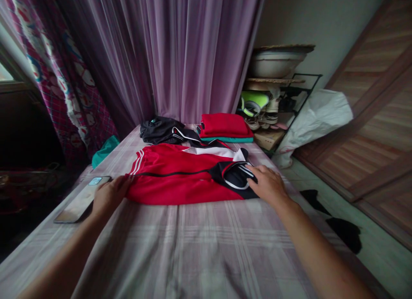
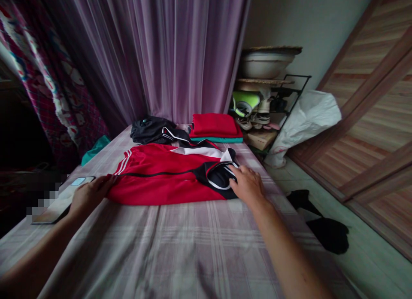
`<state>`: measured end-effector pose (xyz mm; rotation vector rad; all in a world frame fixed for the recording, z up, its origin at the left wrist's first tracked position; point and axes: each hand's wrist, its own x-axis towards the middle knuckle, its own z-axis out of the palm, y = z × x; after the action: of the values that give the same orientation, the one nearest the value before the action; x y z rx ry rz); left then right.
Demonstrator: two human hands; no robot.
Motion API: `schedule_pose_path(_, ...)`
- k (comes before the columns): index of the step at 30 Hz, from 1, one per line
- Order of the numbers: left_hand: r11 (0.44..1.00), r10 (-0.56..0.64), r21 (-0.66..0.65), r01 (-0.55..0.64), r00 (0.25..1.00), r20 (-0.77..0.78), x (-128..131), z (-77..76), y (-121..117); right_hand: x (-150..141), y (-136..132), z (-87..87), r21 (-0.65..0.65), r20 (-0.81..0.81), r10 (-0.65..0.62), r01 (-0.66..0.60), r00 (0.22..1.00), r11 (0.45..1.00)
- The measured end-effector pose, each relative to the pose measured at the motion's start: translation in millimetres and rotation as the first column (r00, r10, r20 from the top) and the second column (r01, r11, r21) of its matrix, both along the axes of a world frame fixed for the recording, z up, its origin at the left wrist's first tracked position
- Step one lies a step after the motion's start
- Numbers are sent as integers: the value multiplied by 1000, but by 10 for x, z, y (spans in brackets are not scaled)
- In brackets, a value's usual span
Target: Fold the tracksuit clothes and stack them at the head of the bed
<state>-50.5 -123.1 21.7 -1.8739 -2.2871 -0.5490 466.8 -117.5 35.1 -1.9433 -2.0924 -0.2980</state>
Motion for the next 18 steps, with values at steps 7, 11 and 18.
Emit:
schedule_pose_path(7,998,9,60,-31,941,338,-20,-173,-5,-409,107,176,-412,119,146,-84,982,907)
schedule_pose_path(11,997,29,50,-54,912,409,22,-264,10,-266,449,496,-679,-178,184,-256,967,688)
schedule_pose_path(18,998,49,24,-64,913,404,-15,-308,25,-222,1194,641,-109,-940,-69,-105,334,988)
